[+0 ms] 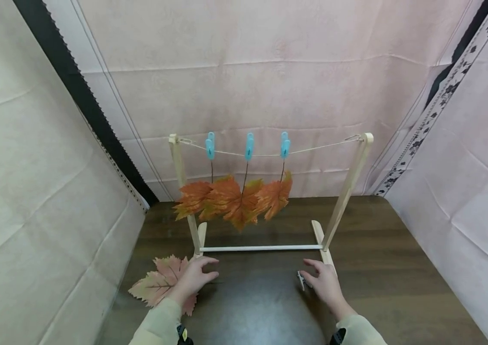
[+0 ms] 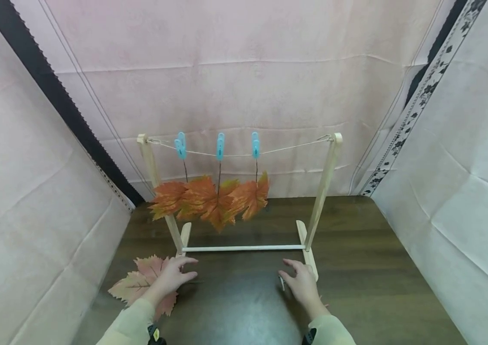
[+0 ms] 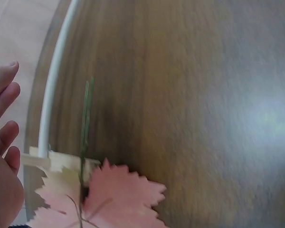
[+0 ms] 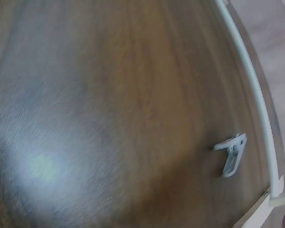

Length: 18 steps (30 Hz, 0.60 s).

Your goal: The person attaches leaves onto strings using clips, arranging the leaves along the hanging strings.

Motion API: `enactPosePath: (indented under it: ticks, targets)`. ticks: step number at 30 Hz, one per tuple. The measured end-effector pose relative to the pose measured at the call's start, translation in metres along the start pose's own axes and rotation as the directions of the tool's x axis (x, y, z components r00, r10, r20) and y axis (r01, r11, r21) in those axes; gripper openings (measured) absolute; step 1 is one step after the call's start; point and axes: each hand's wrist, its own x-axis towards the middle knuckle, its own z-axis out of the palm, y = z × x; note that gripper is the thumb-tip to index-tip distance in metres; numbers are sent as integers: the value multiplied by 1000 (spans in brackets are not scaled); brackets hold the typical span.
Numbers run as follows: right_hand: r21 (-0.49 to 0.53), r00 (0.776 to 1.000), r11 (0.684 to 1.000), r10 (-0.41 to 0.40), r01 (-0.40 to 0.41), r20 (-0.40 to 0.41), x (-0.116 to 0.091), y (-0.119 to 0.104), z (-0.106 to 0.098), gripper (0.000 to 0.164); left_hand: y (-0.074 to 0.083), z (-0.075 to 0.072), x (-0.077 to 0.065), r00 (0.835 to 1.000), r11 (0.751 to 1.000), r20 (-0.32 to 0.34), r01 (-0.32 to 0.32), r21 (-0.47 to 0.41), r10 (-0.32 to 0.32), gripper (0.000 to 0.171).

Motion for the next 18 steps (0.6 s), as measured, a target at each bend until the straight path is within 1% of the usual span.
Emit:
enactPosePath:
  ticks: [2,3,8,12,14,18]
  targets:
    - [-12,1000,1000,-2,2,-7,-3,4,1,31,-4,0,-1,1000,1000,-1,6,26,-6,29]
    - [-20,1000,1000,11,-11,-3,-5,5,1,31,-6,0,-2,1000,999,1,6,43,-6,29]
    - [-60,994,994,96,-92,56,-12,10,2,32,-13,1,-4,1000,996,19,3,84,-5,27]
    - [-88,988,989,125,-118,91,-15,17,4,33,-21,2,-6,1000,993,21,-2,116,0,28]
    - [-91,985,987,139,-130,104,-17,19,5,34,-26,3,-8,1000,991,13,1,136,-3,28]
    - [-80,982,987,151,-142,115,-18,20,6,34,-35,6,-13,999,977,-35,9,212,-1,27]
